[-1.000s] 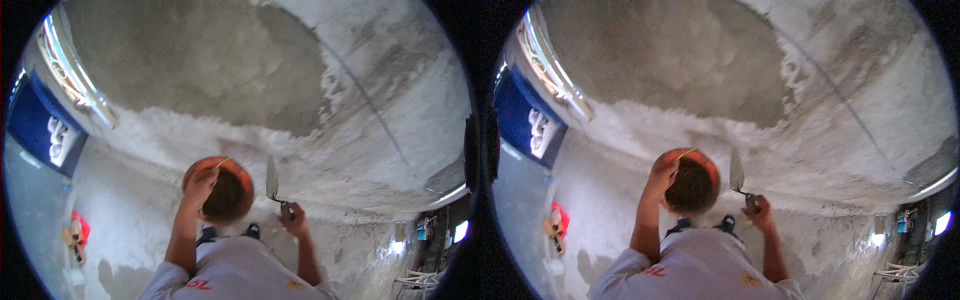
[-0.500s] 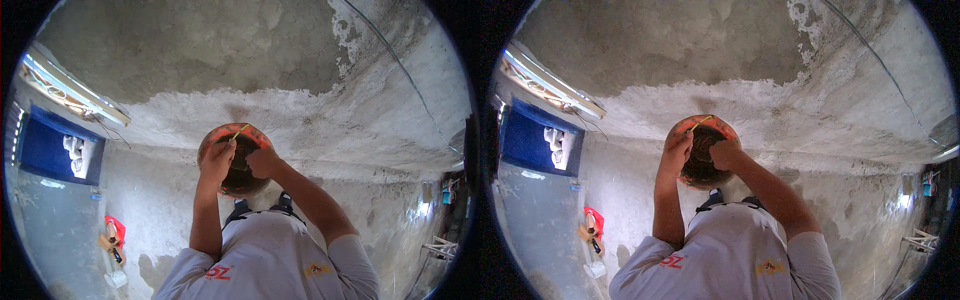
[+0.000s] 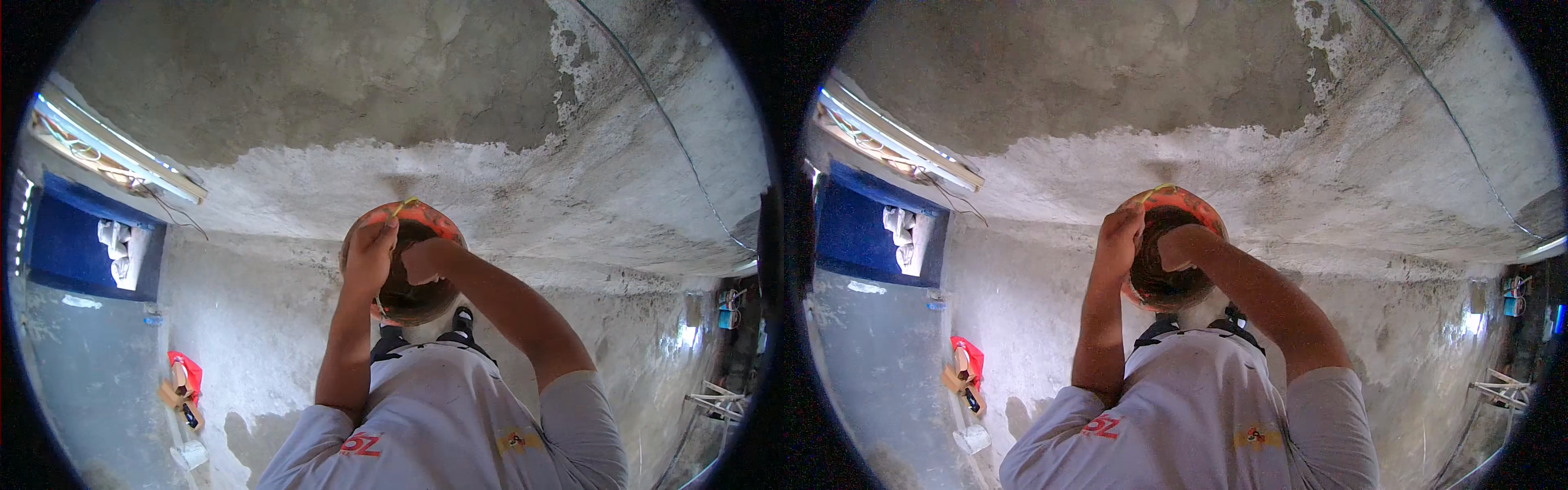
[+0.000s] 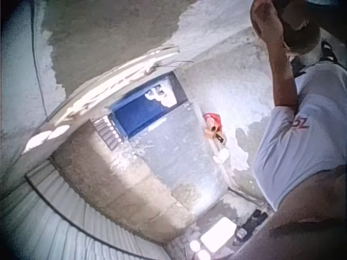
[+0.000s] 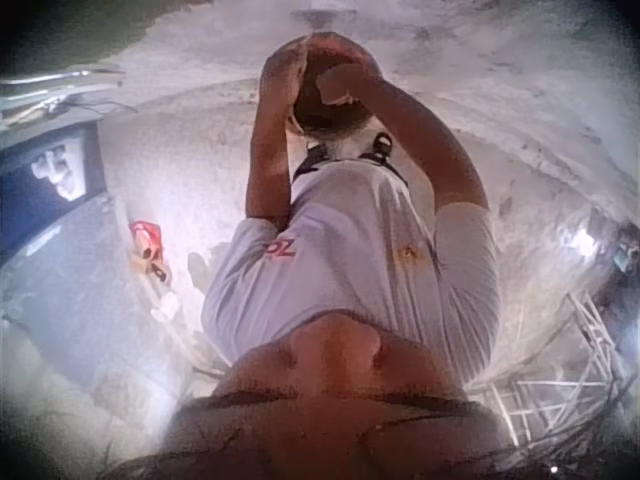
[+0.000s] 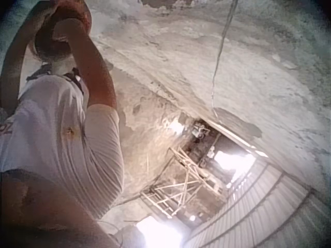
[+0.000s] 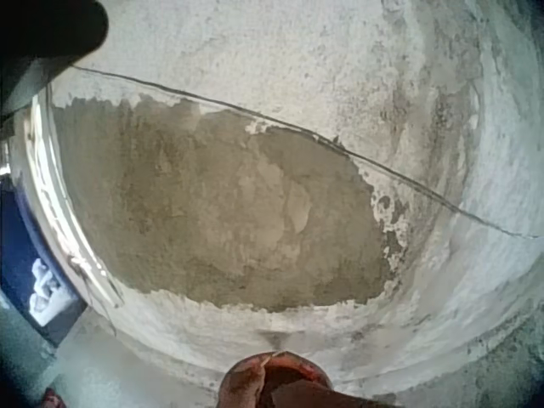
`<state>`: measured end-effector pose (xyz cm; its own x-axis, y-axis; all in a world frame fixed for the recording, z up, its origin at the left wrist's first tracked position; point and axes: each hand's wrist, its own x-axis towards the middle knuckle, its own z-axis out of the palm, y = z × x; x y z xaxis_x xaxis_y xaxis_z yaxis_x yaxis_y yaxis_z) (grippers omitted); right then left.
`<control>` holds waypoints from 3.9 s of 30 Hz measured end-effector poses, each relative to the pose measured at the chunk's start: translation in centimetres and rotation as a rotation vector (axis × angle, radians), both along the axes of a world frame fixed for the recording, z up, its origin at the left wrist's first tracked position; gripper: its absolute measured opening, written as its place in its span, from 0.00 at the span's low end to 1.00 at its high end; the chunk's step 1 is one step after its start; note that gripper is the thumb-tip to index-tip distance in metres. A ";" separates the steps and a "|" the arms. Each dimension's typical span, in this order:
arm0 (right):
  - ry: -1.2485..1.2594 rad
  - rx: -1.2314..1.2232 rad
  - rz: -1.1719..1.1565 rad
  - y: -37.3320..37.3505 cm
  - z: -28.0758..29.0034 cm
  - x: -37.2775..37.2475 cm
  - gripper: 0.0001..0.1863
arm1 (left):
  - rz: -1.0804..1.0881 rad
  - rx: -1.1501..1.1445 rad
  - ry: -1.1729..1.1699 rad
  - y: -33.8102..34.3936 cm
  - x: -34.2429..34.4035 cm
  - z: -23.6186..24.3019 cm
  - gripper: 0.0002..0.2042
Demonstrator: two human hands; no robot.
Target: The person scoops mortar from a bucket with a trowel and spreads and smooths it onto the wall.
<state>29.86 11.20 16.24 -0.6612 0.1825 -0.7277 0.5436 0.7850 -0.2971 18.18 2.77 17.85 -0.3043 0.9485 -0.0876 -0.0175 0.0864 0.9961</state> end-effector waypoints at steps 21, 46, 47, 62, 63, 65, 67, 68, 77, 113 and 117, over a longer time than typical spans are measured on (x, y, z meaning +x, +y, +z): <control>1.355 -0.844 -1.145 -2.4 0.4 28.8 0.22 | 0.277 -0.046 -0.178 -2.3 -1.8 6.4 0.14; 1.524 0.964 -1.085 2.5 -7.4 27.0 0.18 | 0.221 -0.192 0.007 -2.7 -0.7 3.1 0.22; 1.506 0.971 -1.071 2.5 -6.8 27.0 0.19 | 0.217 -0.176 0.002 -2.6 -0.9 3.0 0.19; 1.293 1.190 -1.091 4.8 -3.5 24.7 0.23 | 0.391 -0.199 -0.174 -2.1 -2.2 2.7 0.15; 1.292 1.196 -1.087 4.2 -4.4 25.1 0.23 | 0.388 -0.196 -0.177 -2.2 -2.3 3.0 0.15; 1.374 1.195 -1.049 2.9 -5.6 25.7 0.21 | 0.265 -0.140 -0.134 -2.5 -2.7 3.3 0.16; 1.429 1.106 -1.079 3.1 -5.6 26.1 0.21 | 0.291 -0.132 -0.155 -2.4 -3.0 1.9 0.16; 1.448 1.135 -1.046 3.6 -5.0 26.1 0.20 | 0.315 -0.138 -0.169 -2.3 -3.2 1.2 0.17; 1.411 1.166 -0.927 6.6 -1.6 26.7 0.21 | 0.113 -0.190 -0.052 -2.3 -4.0 -1.2 0.13; 1.268 1.117 -0.846 4.6 -4.1 26.1 0.22 | 0.246 -0.214 -0.111 -4.1 -3.4 -0.5 0.16; 1.382 1.122 -0.947 4.0 -4.2 26.5 0.22 | 0.187 -0.151 -0.130 -3.9 -3.6 -0.3 0.13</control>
